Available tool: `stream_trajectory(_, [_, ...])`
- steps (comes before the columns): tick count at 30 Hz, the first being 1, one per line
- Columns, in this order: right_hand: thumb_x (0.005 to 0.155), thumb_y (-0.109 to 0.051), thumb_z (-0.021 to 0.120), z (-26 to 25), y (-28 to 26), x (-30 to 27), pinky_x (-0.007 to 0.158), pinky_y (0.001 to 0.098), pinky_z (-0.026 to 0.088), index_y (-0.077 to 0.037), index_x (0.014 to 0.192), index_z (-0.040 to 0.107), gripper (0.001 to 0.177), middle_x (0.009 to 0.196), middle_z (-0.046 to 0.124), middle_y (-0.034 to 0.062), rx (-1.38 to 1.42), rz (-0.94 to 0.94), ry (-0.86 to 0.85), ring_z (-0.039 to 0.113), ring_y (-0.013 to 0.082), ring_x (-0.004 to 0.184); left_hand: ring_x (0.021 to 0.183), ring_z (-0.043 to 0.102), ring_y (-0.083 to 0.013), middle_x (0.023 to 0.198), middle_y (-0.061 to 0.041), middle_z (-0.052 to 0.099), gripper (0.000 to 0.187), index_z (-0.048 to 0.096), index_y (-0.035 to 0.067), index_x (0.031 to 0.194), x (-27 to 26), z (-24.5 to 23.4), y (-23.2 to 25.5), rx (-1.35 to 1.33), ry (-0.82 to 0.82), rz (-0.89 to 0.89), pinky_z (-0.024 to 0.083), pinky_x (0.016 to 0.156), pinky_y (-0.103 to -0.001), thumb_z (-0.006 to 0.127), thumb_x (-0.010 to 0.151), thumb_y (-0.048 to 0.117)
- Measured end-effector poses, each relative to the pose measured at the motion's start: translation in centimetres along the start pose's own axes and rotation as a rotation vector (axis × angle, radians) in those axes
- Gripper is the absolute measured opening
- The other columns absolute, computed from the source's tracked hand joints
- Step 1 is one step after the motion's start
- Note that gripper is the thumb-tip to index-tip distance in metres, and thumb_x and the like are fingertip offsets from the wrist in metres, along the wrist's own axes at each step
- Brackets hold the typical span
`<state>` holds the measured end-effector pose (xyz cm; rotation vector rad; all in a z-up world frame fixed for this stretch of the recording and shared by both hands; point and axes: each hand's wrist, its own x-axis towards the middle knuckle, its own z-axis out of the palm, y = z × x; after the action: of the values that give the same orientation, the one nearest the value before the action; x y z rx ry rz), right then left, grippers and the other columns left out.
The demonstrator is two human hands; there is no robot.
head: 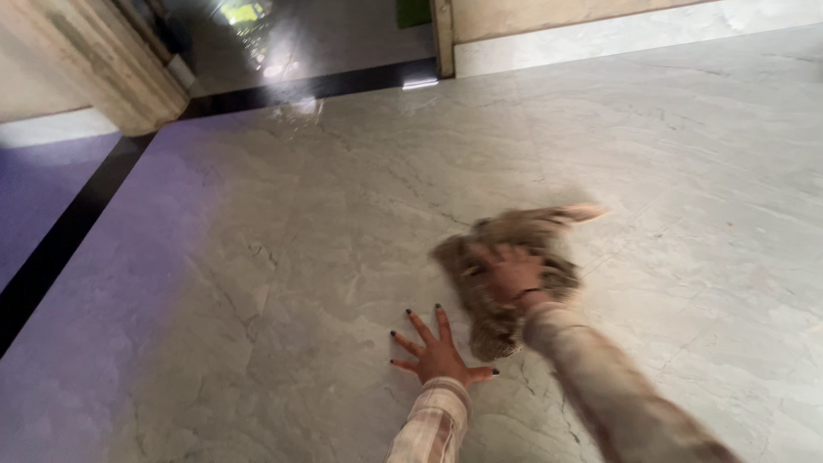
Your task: The person mops a tiled floor by hand using a cloth and a bucket of water. They rinse the cloth in the bucket, move a green mat, and wipe several sections of the marble-patterned floor near a staircase.
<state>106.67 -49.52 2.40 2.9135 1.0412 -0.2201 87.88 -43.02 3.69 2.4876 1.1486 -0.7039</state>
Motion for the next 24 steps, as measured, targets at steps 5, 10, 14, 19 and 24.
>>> stream_trajectory(5, [0.097, -0.034, 0.057, 0.7, -10.3, -3.0, 0.113, 0.0629, 0.023, -0.035, 0.154, 0.035, 0.061, 0.166, 0.028, 0.0072, 0.072, -0.303, 0.079, 0.025, 0.0400, 0.147, 0.153, -0.013, -0.0558, 0.170, -0.013, -0.021, 0.152, -0.009, 0.029, 0.165, 1.9, 0.6, 0.4, 0.003, 0.029, -0.055, 0.014, 0.114, -0.082, 0.080, 0.056, 0.088])
stream_trajectory(10, [0.095, -0.033, 0.058, 3.1, -4.4, -1.5, 0.115, 0.0617, 0.027, -0.033, 0.151, 0.042, 0.059, 0.163, 0.030, 0.0039, 0.059, -0.142, 0.124, 0.027, 0.0349, 0.148, 0.155, -0.013, -0.0537, 0.171, -0.014, -0.024, 0.161, -0.012, 0.022, 0.166, 0.8, -0.7, 0.8, 0.095, -0.121, -0.061, 0.016, 0.116, -0.077, 0.085, 0.054, 0.085])
stream_trajectory(14, [0.099, -0.045, 0.050, 4.9, 8.4, -2.9, 0.102, 0.0632, 0.044, -0.035, 0.152, 0.039, 0.054, 0.163, 0.032, 0.0038, -0.045, 0.185, 0.081, 0.038, 0.0343, 0.144, 0.154, -0.009, -0.0540, 0.171, -0.017, -0.026, 0.161, -0.015, 0.021, 0.165, -0.4, -1.7, 0.9, 0.088, -0.088, -0.068, 0.019, 0.116, -0.075, 0.083, 0.055, 0.085])
stream_trajectory(19, [0.094, -0.043, 0.059, 6.6, 23.6, -9.0, 0.118, 0.0532, 0.038, -0.035, 0.164, 0.027, 0.077, 0.166, 0.031, 0.0093, 0.109, 0.426, -0.217, 0.041, 0.0403, 0.142, 0.154, -0.008, -0.0540, 0.170, -0.020, -0.026, 0.163, -0.020, 0.018, 0.165, -0.3, -2.0, 1.6, 0.093, -0.070, -0.075, 0.020, 0.115, -0.075, 0.081, 0.056, 0.087])
stream_trajectory(24, [0.092, -0.071, 0.055, 6.2, 19.3, -13.4, 0.117, 0.0482, 0.039, -0.035, 0.154, 0.034, 0.074, 0.166, 0.024, 0.0039, -0.063, 0.249, -0.226, 0.034, 0.0312, 0.149, 0.152, -0.008, -0.0592, 0.170, -0.022, -0.027, 0.166, -0.020, 0.016, 0.164, -0.4, -1.6, 1.9, 0.129, -0.041, -0.110, 0.019, 0.112, -0.077, 0.083, 0.053, 0.086])
